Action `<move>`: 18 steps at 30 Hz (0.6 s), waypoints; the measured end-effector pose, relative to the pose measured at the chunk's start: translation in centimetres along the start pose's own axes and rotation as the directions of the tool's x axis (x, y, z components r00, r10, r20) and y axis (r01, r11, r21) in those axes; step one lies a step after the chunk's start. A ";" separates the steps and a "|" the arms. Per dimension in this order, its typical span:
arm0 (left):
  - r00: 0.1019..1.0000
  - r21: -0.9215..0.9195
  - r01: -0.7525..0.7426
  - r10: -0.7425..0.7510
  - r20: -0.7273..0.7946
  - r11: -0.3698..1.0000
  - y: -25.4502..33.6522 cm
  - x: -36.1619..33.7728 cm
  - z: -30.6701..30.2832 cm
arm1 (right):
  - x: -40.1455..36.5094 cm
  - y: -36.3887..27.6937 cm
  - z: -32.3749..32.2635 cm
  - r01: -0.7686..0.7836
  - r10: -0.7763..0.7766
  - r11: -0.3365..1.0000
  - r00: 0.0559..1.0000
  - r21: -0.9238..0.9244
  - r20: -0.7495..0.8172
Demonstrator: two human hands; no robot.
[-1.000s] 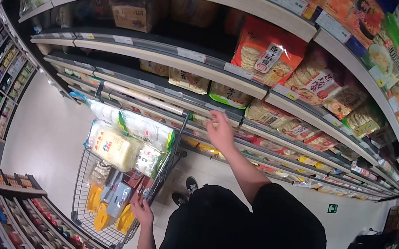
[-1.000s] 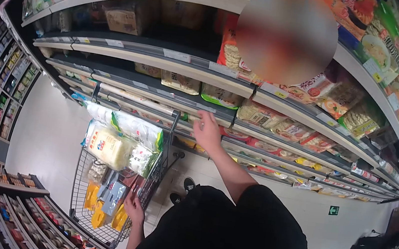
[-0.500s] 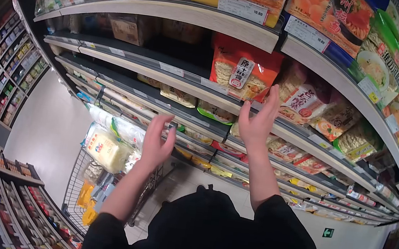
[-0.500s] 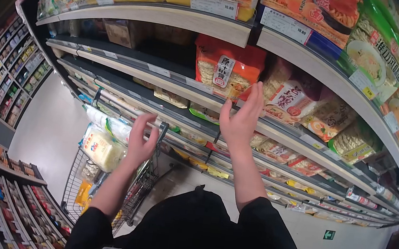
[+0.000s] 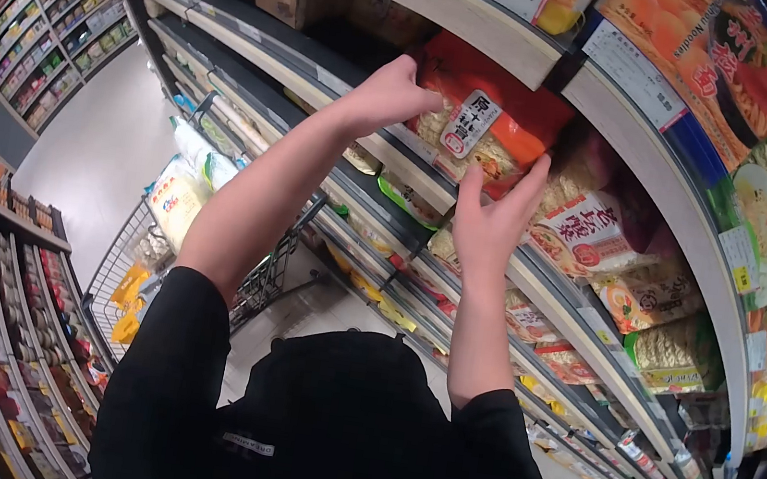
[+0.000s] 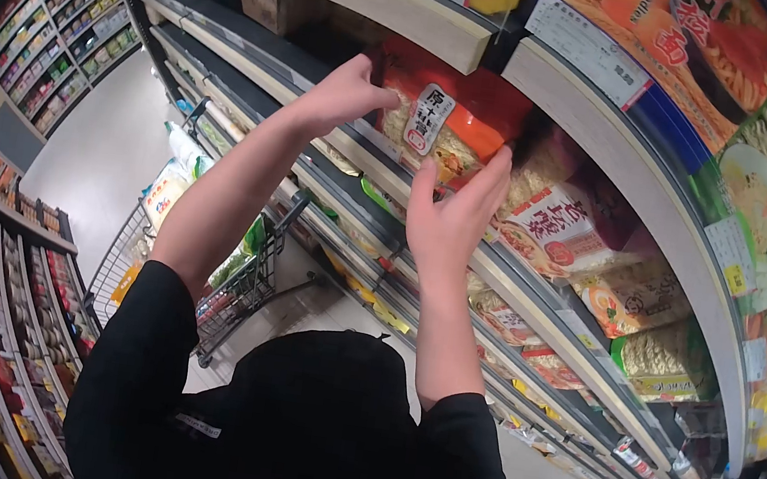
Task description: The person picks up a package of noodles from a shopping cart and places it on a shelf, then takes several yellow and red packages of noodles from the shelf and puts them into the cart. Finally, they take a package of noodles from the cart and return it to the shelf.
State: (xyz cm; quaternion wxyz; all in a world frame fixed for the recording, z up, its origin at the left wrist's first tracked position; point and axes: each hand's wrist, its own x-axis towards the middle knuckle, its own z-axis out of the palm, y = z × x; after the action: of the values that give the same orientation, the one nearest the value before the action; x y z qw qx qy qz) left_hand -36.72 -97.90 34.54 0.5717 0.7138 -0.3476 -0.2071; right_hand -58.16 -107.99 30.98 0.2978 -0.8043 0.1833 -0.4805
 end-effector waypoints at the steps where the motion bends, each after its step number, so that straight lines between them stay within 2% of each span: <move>1: 0.999 -0.008 0.032 -0.032 -0.009 0.999 0.0 -0.2 0.3 | -0.2 0.2 0.3 0.049 -0.049 0.999 0.999 -0.015 -0.017; 4: 0.937 -0.060 -0.315 0.301 -0.177 0.947 -0.7 -2.3 1.4 | -0.8 0.6 0.3 0.069 -0.064 0.989 0.997 0.131 -0.046; 5: 0.918 -0.025 -0.371 0.363 -0.162 0.928 -0.9 -2.9 1.4 | -1.1 0.8 0.6 0.062 -0.047 0.953 0.997 0.297 -0.056; 6: 0.871 -0.149 -0.480 0.451 -0.192 0.864 -0.4 -4.1 1.9 | -1.2 1.3 0.8 0.126 -0.097 0.928 0.990 0.350 -0.098; 7: 0.844 -0.068 -0.519 0.499 -0.197 0.852 -1.0 -4.5 1.7 | -1.4 1.1 0.7 0.128 -0.102 0.902 0.991 0.412 -0.085; 8: 0.782 -0.011 -0.599 0.583 -0.219 0.800 -1.5 -4.8 1.9 | -1.6 1.2 1.0 0.207 -0.163 0.888 0.977 0.410 -0.141; 9: 0.809 0.007 -0.558 0.546 -0.217 0.830 0.3 -7.0 1.8 | -1.5 1.6 0.9 0.265 -0.220 0.883 0.963 0.387 -0.158; 12: 0.598 0.030 -0.748 0.693 -0.403 0.663 0.3 -9.3 2.5 | -1.9 2.6 1.0 0.433 -0.337 0.790 0.898 0.434 -0.283; 13: 0.505 0.295 -0.702 0.745 -0.436 0.648 0.9 -11.1 2.0 | -1.7 2.0 1.0 0.480 -0.362 0.751 0.873 0.454 -0.326; 14: 0.510 0.343 -0.644 0.718 -0.473 0.683 1.1 -12.4 1.9 | -1.1 2.7 0.9 0.580 -0.456 0.704 0.812 0.411 -0.364; 15: 0.499 0.356 -0.632 0.713 -0.493 0.688 1.3 -13.6 1.5 | -1.1 1.8 0.8 0.610 -0.494 0.674 0.792 0.417 -0.360; 16: 0.486 0.366 -0.626 0.711 -0.508 0.689 1.3 -14.7 0.9 | -0.7 -1.0 1.7 0.659 -0.494 0.558 0.752 0.505 -0.436; 18: 0.589 0.211 -0.625 0.632 -0.504 0.751 0.3 -17.8 -0.3 | -0.5 -1.4 2.6 0.723 -0.567 0.484 0.689 0.494 -0.452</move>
State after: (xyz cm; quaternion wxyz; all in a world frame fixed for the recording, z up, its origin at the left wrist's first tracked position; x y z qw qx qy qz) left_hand -48.53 -84.69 33.12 0.6776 0.5758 -0.3999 0.2221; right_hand -56.14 -105.87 30.64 0.3251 -0.5996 -0.2765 -0.6771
